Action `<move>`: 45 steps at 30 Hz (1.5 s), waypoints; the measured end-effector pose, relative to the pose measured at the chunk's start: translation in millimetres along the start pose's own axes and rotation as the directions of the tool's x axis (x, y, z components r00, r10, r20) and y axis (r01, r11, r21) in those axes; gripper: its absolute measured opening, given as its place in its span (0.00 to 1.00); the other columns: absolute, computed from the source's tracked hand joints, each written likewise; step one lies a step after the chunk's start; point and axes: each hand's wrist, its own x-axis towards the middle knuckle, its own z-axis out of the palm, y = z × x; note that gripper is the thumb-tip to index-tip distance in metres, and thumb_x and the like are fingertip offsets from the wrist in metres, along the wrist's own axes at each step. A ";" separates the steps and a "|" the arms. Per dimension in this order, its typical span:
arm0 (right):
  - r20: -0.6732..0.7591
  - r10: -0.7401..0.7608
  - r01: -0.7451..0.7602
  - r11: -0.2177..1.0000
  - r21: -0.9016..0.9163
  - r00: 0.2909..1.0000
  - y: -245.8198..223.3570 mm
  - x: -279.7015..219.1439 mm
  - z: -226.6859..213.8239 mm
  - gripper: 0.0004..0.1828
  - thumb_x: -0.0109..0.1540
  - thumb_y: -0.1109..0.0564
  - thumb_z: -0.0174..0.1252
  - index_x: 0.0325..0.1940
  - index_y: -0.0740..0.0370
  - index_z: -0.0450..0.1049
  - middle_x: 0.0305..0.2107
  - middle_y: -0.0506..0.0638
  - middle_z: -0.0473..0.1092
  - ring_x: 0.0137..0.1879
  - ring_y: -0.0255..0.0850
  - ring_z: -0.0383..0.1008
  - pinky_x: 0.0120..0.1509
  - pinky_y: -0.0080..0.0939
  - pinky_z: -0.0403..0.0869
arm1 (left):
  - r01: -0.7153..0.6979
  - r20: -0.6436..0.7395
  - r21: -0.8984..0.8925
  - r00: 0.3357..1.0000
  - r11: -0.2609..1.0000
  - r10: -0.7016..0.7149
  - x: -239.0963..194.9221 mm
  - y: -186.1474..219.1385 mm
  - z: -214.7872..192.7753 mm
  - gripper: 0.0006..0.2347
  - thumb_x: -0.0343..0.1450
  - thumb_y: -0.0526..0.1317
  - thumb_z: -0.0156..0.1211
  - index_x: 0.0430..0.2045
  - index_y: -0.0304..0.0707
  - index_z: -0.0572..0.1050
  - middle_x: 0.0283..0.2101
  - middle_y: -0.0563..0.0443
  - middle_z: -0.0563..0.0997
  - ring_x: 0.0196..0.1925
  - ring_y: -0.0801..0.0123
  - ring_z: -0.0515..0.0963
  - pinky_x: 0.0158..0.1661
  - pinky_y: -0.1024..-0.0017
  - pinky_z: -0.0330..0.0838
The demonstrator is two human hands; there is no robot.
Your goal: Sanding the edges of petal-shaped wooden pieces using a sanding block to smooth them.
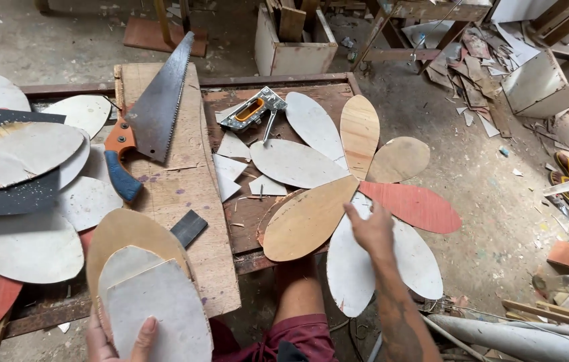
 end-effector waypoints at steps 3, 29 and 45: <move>-0.050 -0.068 0.065 0.996 -0.059 0.996 -9.4 23.2 48.8 0.50 0.57 0.24 0.59 0.63 0.71 0.64 0.55 0.71 0.66 0.62 0.67 0.67 0.63 0.65 0.69 | 0.008 0.002 -0.006 1.000 1.000 -0.008 -7.1 4.4 7.0 0.38 0.61 0.30 0.62 0.69 0.26 0.54 0.61 0.26 0.70 0.56 0.41 0.77 0.54 0.53 0.71; 0.177 0.004 -0.165 0.383 0.909 0.984 -63.3 -177.3 25.2 0.28 0.69 0.49 0.42 0.71 0.63 0.64 0.54 0.57 0.68 0.54 0.42 0.69 0.56 0.38 0.72 | 0.132 -0.031 -0.547 0.984 0.827 -0.178 -30.4 63.9 19.0 0.27 0.73 0.36 0.46 0.71 0.29 0.54 0.46 0.31 0.75 0.36 0.47 0.80 0.41 0.63 0.78; 0.429 -0.612 -0.505 0.056 0.861 0.664 -29.8 -259.8 98.0 0.29 0.70 0.56 0.38 0.77 0.60 0.50 0.71 0.61 0.57 0.71 0.51 0.65 0.72 0.50 0.69 | 0.066 -0.125 -0.632 0.975 0.772 -0.186 -21.3 51.0 27.2 0.24 0.75 0.34 0.41 0.69 0.35 0.51 0.56 0.36 0.70 0.51 0.54 0.76 0.50 0.64 0.76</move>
